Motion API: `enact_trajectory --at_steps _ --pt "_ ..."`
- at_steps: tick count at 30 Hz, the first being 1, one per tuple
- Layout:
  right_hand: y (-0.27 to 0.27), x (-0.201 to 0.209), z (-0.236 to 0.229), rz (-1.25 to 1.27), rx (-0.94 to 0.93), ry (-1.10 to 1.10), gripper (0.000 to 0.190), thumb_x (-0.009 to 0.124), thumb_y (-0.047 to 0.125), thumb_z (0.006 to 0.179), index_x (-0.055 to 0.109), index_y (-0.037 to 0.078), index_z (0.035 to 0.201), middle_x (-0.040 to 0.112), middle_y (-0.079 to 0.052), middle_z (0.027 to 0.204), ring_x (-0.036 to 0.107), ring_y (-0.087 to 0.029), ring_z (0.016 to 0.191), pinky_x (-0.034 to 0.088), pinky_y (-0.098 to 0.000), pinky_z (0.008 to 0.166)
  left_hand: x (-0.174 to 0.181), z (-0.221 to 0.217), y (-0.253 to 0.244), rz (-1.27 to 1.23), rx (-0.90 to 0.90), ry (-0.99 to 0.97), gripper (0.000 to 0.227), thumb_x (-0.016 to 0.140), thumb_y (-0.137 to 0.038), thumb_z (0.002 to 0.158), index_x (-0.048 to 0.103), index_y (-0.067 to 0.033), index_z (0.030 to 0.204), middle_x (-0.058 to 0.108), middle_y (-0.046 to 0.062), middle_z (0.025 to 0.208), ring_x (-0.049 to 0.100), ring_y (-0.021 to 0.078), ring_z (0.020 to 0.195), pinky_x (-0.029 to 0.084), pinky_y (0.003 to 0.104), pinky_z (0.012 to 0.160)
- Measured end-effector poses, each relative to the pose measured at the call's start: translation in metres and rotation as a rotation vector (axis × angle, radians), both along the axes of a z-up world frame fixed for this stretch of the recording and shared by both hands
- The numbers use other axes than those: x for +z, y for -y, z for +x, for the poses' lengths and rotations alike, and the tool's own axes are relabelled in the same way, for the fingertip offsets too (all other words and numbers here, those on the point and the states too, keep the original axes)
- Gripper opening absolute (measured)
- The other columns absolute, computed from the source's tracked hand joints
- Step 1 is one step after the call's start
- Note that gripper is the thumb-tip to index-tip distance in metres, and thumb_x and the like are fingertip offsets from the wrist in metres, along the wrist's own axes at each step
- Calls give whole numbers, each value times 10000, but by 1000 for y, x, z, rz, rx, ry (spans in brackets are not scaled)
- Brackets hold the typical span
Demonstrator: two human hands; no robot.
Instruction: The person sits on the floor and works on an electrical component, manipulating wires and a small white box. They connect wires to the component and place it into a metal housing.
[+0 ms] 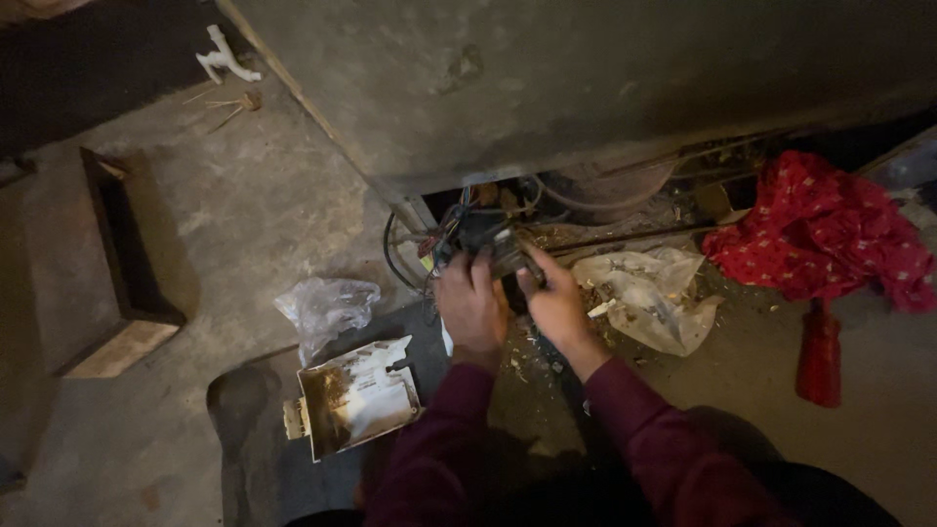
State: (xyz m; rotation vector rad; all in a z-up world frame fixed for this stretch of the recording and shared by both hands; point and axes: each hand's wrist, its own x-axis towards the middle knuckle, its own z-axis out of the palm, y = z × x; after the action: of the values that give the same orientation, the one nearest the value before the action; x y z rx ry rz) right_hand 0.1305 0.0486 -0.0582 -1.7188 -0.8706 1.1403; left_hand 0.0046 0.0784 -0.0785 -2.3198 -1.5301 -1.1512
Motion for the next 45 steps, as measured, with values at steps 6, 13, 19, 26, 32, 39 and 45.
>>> enact_trajectory --at_steps 6,13,19,26,32,39,45 --pt "-10 0 4 82 74 148 482 589 245 1006 534 156 1476 738 -148 1183 752 -271 880 598 -370 766 7 1 -14 -160 -23 -150 638 666 -81 862 499 -59 1477 554 189 1436 687 324 915 554 460 780" --pt "3 2 -4 305 -34 445 544 699 229 954 543 57 1446 710 -216 1246 742 -299 1064 595 -394 926 16 3 -30 -427 31 -146 675 673 -113 876 450 -6 1504 581 213 1376 710 332 719 602 442 633" --pt "7 9 -5 149 -106 378 422 667 140 941 644 85 1358 682 -196 1270 739 -300 1004 593 -380 869 0 20 -52 -397 115 1 578 689 -60 832 520 -5 1381 648 232 1262 722 412 826 596 487 706" --pt "-4 10 -5 355 -142 337 348 673 93 949 714 58 1293 772 -155 1148 756 -252 1017 578 -363 881 -8 24 -60 -643 168 90 382 721 -69 845 550 -5 1181 678 257 1049 680 480 941 552 544 823" --pt "-14 8 12 400 -157 270 330 688 75 954 690 38 1282 755 -144 1193 743 -231 1082 570 -347 925 -9 30 -60 -653 188 25 610 773 -16 785 508 -17 1334 621 262 1184 652 467 1017 541 526 843" --pt "-26 11 21 416 -169 281 291 712 71 940 719 53 1230 777 -122 1169 746 -226 1097 570 -362 959 -40 28 -86 -580 46 -51 485 850 -150 740 587 -20 1127 661 208 1090 650 408 1057 531 496 903" --pt "-17 22 24 279 -189 341 276 705 123 949 700 42 1212 753 -128 1184 713 -246 1129 555 -383 949 -56 45 -104 -557 151 -152 105 760 -129 793 731 -34 828 707 207 912 704 388 871 575 484 785"
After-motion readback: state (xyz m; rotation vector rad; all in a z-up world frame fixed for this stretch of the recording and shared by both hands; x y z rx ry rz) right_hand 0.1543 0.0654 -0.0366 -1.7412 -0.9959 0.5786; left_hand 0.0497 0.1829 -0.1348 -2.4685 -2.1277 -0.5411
